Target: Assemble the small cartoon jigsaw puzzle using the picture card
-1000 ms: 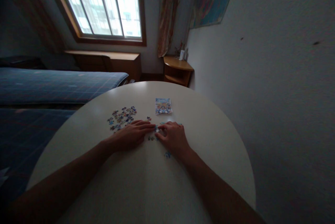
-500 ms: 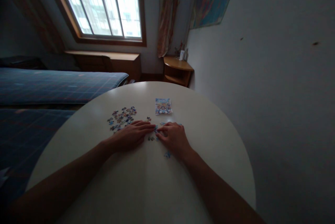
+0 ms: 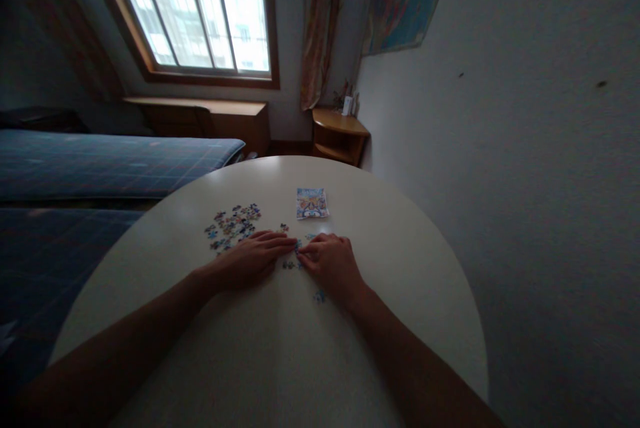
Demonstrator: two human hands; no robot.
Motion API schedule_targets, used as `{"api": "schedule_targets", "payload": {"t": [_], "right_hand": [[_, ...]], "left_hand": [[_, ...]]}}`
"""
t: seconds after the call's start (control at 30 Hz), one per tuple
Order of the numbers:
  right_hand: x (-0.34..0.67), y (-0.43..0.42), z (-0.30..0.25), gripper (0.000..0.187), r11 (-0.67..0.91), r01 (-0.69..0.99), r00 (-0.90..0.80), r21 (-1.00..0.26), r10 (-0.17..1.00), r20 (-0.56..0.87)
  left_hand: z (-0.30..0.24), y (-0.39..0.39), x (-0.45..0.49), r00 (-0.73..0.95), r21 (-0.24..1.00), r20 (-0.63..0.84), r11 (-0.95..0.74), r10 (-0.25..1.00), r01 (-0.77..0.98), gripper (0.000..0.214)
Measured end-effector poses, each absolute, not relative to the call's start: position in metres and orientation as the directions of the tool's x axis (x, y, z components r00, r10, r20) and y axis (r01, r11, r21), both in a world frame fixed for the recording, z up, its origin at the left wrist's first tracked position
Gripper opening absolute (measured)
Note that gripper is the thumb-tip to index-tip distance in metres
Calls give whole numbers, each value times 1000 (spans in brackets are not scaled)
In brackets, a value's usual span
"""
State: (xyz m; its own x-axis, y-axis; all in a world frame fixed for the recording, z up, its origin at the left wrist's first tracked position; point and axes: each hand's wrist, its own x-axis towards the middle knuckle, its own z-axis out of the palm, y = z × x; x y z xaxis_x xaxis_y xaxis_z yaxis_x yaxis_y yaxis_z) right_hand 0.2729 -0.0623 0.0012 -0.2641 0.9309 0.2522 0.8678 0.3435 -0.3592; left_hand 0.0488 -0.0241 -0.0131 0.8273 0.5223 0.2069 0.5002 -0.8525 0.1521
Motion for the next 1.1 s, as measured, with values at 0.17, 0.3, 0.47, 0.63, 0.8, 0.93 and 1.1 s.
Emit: {"api": "schedule_targets", "payload": {"t": [0.17, 0.3, 0.47, 0.63, 0.8, 0.93, 1.1], "right_hand": [[275, -62, 4, 14, 366, 872, -296, -327, 924, 244], [289, -56, 7, 23, 344, 844, -257, -412, 933, 252], [301, -54, 14, 21, 364, 820, -267, -442, 926, 266], [302, -57, 17, 11, 413, 795, -320, -444, 908, 272], [298, -59, 12, 8, 455, 784, -382, -423, 890, 250], [287, -64, 5, 12, 463, 785, -397, -411, 886, 239], [272, -66, -2, 20, 462, 784, -377, -414, 885, 273]], "left_hand": [[-12, -25, 50, 820, 157, 206, -845, 534, 511, 56], [-8, -26, 50, 813, 158, 189, -835, 550, 528, 57], [-8, -27, 51, 827, 162, 198, -850, 526, 501, 59], [-10, -27, 50, 850, 188, 213, -873, 483, 449, 59], [-7, -23, 46, 857, 226, 212, -876, 470, 425, 57], [-7, -20, 41, 851, 224, 220, -874, 476, 431, 51], [-8, -19, 39, 822, 224, 254, -858, 510, 463, 40]]}}
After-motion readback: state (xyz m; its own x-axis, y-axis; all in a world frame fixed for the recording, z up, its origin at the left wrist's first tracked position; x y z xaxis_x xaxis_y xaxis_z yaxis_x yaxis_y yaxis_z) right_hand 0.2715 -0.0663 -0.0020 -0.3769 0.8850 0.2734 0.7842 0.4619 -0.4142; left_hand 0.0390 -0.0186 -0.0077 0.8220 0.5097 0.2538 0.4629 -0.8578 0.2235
